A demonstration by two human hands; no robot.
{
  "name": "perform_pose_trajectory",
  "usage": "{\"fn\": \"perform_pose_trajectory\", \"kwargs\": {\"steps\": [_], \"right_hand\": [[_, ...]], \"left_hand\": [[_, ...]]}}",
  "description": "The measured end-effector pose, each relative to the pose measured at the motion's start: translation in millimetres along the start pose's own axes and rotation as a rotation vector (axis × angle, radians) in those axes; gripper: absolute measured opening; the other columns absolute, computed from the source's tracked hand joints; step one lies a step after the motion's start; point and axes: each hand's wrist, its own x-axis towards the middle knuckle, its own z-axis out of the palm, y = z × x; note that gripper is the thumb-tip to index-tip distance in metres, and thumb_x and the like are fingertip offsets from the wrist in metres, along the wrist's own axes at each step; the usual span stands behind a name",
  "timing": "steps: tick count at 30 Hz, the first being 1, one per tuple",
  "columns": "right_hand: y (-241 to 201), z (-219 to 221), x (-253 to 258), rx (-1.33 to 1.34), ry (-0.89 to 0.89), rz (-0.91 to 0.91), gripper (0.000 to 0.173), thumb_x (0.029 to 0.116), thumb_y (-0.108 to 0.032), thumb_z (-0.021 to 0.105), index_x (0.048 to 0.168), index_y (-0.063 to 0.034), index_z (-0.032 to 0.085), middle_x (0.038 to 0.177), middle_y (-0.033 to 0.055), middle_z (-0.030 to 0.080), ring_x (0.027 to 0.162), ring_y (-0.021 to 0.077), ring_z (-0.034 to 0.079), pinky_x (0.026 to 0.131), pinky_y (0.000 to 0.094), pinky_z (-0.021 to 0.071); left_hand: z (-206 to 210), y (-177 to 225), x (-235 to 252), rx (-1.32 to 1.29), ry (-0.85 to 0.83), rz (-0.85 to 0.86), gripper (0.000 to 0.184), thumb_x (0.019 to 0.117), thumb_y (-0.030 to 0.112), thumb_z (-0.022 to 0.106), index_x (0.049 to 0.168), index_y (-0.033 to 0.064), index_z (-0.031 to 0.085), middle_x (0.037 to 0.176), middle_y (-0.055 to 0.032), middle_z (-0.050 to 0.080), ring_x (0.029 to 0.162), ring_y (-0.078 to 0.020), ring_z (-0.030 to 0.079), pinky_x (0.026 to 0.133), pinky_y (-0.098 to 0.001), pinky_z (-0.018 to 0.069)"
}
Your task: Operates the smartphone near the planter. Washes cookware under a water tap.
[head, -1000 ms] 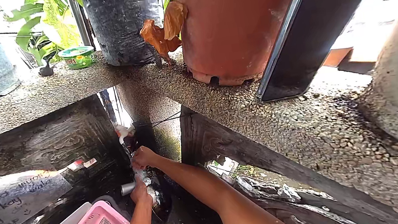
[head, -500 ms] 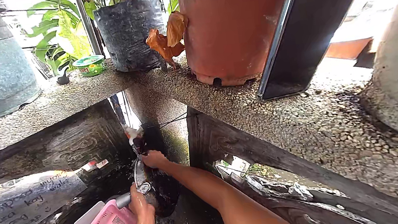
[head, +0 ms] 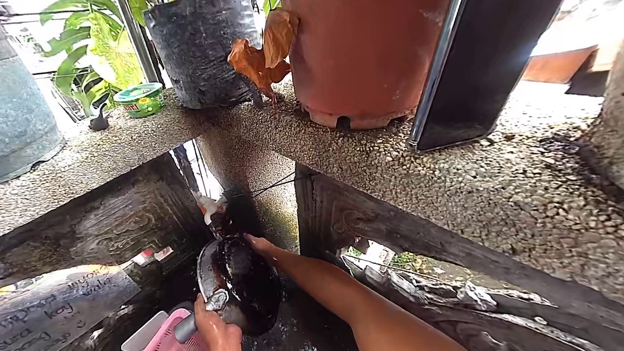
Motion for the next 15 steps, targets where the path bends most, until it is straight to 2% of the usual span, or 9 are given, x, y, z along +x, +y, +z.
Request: {"fn": "perform_pose_trajectory", "kwargs": {"steps": [2,3,5,7,8,10,12,13,15], "right_hand": [[21,-1,-15,0.067,-0.027,0.099,0.085,0.1046,-0.070,0.023,0.149,-0.0021,0.050,0.152,0.0274,0.048,0.140,0.0409,0.049,0.110,0.0659,0.0400],[25,-1,-21,0.015,-0.050,0.127,0.082,0.1064,-0.066,0.022,0.150,-0.0025,0.048,0.152,0.0293,0.047,0.138,0.0446,0.049,0.105,0.0693,0.0416],[14,-2,-23,-0.234,-0.049,0.105,0.067,0.1097,-0.054,0.032,0.140,0.0005,0.056,0.142,0.0288,0.055,0.128,0.0434,0.058,0.099,0.0652,0.0491],[-13,1,-30,-0.459,0.020,-0.025,0.056,0.1040,-0.050,0.050,0.123,0.0007,0.066,0.127,0.0238,0.065,0.115,0.0371,0.066,0.094,0.0593,0.0533],[-26,5,-34,-0.449,0.067,-0.120,0.049,0.1002,-0.045,0.057,0.115,0.0002,0.070,0.119,0.0222,0.069,0.109,0.0355,0.068,0.092,0.0587,0.0539],[-46,19,-33,-0.276,0.107,-0.267,0.038,0.0969,-0.037,0.064,0.110,-0.0018,0.073,0.104,0.0169,0.073,0.097,0.0293,0.071,0.087,0.0533,0.0571],[-55,34,-27,-0.022,0.046,-0.295,0.034,0.1028,-0.032,0.060,0.110,-0.0008,0.070,0.086,0.0101,0.074,0.073,0.0185,0.072,0.069,0.0381,0.0610],[-57,38,-25,0.113,-0.010,-0.275,0.034,0.1065,-0.031,0.056,0.107,0.0009,0.068,0.078,0.0091,0.072,0.063,0.0162,0.069,0.059,0.0329,0.0593],[-58,43,-24,0.255,-0.109,-0.223,0.043,0.1098,-0.035,0.051,0.094,0.0014,0.066,0.067,0.0075,0.068,0.051,0.0142,0.064,0.046,0.0282,0.0529]], "left_hand": [[4,1,1,-0.024,0.005,0.004,0.042,0.1072,0.042,0.042,0.130,0.0105,0.058,0.115,-0.0113,0.067,0.104,-0.0234,0.066,0.086,-0.0507,0.0568],[5,0,2,-0.009,0.015,0.001,0.045,0.1076,0.045,0.041,0.132,0.0111,0.057,0.118,-0.0113,0.066,0.106,-0.0236,0.066,0.088,-0.0512,0.0563],[9,-6,2,0.056,0.072,-0.023,0.050,0.1071,0.049,0.044,0.135,0.0099,0.057,0.123,-0.0135,0.066,0.111,-0.0257,0.065,0.091,-0.0534,0.0556],[14,-20,2,0.178,0.155,-0.055,0.055,0.1041,0.053,0.051,0.131,0.0062,0.060,0.121,-0.0165,0.067,0.109,-0.0289,0.066,0.089,-0.0546,0.0564],[15,-29,3,0.247,0.193,-0.070,0.058,0.1021,0.055,0.055,0.129,0.0032,0.062,0.120,-0.0188,0.067,0.108,-0.0312,0.066,0.089,-0.0558,0.0560],[15,-51,11,0.351,0.223,-0.096,0.061,0.0991,0.055,0.060,0.124,-0.0004,0.064,0.118,-0.0219,0.067,0.107,-0.0344,0.065,0.089,-0.0579,0.0551],[15,-71,19,0.415,0.220,-0.122,0.062,0.0974,0.055,0.064,0.122,-0.0018,0.065,0.118,-0.0231,0.066,0.107,-0.0358,0.064,0.089,-0.0586,0.0542],[16,-79,22,0.448,0.222,-0.136,0.065,0.0966,0.056,0.065,0.123,-0.0027,0.064,0.119,-0.0241,0.066,0.109,-0.0369,0.064,0.090,-0.0594,0.0538],[21,-87,26,0.514,0.228,-0.152,0.070,0.0955,0.058,0.066,0.125,-0.0053,0.062,0.123,-0.0270,0.064,0.114,-0.0398,0.062,0.094,-0.0613,0.0517]]}}
